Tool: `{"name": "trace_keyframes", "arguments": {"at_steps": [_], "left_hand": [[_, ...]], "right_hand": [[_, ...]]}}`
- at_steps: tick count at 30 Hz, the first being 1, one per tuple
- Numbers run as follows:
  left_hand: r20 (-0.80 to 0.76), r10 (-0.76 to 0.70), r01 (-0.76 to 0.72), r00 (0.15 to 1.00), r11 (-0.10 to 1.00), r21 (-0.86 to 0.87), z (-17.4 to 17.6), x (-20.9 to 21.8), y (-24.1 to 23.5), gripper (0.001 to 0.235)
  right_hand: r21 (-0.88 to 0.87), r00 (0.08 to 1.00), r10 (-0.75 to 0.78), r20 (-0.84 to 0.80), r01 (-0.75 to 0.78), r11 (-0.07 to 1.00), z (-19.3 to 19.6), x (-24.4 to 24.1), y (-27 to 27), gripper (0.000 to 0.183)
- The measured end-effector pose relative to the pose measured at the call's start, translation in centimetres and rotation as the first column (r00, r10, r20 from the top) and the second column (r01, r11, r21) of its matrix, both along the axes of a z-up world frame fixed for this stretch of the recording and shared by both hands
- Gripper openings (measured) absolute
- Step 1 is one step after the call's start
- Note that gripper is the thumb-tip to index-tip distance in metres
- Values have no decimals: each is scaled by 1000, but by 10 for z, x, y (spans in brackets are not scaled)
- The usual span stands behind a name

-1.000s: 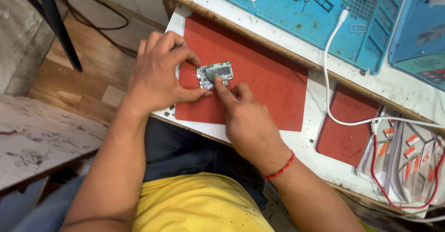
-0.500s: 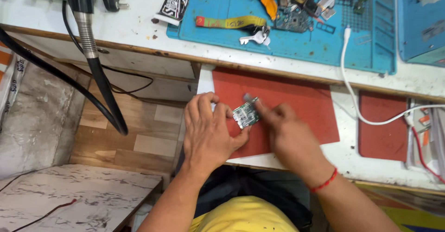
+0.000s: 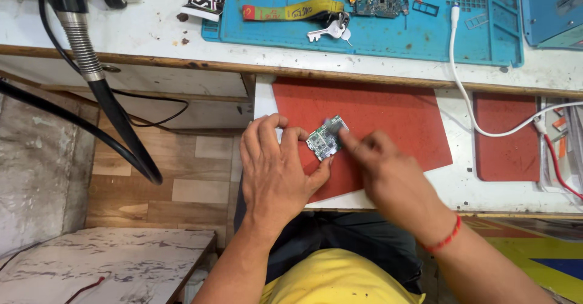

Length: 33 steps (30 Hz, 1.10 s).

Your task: The person cleans a small green circuit board using a purple toothbrush. They scrub the surface of the board repeatedly on a red mat, flipping it over to clean different sides. The workspace is cluttered with various electronic components and tools.

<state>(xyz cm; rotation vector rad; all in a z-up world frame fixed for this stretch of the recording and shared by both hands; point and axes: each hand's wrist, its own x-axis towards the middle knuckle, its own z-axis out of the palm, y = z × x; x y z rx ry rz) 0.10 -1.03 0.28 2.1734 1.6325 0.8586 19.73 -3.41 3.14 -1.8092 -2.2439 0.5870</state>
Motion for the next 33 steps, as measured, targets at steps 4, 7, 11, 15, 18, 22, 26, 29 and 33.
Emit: {"name": "trace_keyframes", "arguments": {"at_steps": [4,7,11,15,18,22,26,29,33], "left_hand": [[1,-5,5,1000,999,-34,-2,-1,-1,48],[-6,-2,2,1000,1000,9,-1,-1,-2,49],[-5,2,-2,1000,1000,13,-1,1,1,49],[-5,8,-8,1000,1000,-12,0,0,-1,49],[-9,-5,5,1000,1000,9,0,2,1,49],[-16,2,-2,1000,1000,-12,-3,1,-1,50],[-19,6,-6,1000,1000,4,-1,0,-1,49],[-20,4,-4,1000,1000,-11,-3,3,1,49],[-27,7,-8,1000,1000,-20,-3,2,0,49]], "right_hand": [[35,1000,-18,-17,18,999,-3,3,-6,61],[-24,1000,11,-1,-11,1000,-2,3,-4,67],[13,999,-33,-20,33,999,-2,7,-3,67],[-43,1000,22,9,-21,999,0,7,-4,69],[-5,1000,-20,-15,20,1000,1,8,0,68],[-53,998,14,-54,-17,998,-2,5,-6,67],[-35,999,10,-35,-11,999,1,8,5,61],[6,999,-14,-41,14,1000,0,9,8,58],[-70,999,46,-6,-46,997,0,10,4,64]]}}
